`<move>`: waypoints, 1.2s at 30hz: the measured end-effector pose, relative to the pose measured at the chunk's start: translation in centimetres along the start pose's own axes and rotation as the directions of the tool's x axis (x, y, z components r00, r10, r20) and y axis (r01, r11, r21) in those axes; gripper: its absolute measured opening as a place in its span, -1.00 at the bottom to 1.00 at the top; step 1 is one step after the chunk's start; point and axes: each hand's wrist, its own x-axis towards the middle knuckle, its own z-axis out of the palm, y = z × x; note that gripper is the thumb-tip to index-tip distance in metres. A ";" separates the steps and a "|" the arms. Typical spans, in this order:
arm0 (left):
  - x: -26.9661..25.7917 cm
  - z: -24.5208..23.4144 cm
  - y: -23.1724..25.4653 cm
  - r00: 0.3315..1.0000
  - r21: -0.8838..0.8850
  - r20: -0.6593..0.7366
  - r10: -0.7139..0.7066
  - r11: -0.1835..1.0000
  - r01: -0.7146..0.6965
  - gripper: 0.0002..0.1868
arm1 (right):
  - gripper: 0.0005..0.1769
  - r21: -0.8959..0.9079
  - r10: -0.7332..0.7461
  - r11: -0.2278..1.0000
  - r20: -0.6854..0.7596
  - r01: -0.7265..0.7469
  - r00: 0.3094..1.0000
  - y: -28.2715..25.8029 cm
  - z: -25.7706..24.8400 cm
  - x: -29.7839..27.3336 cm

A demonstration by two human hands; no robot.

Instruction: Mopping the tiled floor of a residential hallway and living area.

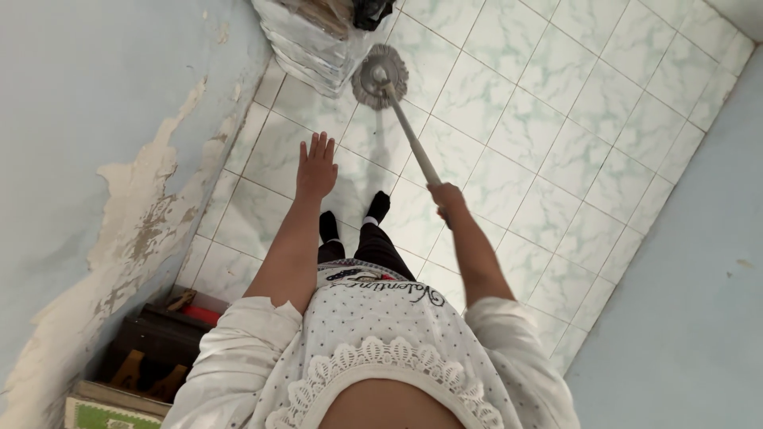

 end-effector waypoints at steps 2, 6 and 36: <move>-0.1 0.0 0.1 1.000 0.002 -0.002 -0.013 1.000 0.013 -0.27 | -0.31 -0.002 -0.026 1.000 -0.025 0.025 0.999 -0.8 -0.5 3.0; -0.4 -0.5 -0.4 0.999 0.053 -0.024 -0.027 0.998 0.028 -0.26 | -0.25 -0.087 -0.006 0.996 -0.024 0.004 1.000 1.3 -1.8 5.1; -2.1 -0.3 -0.5 0.998 0.037 -0.013 -0.060 0.998 0.060 -0.26 | -0.32 0.144 0.034 0.989 0.066 -0.043 0.997 -2.3 -1.1 4.3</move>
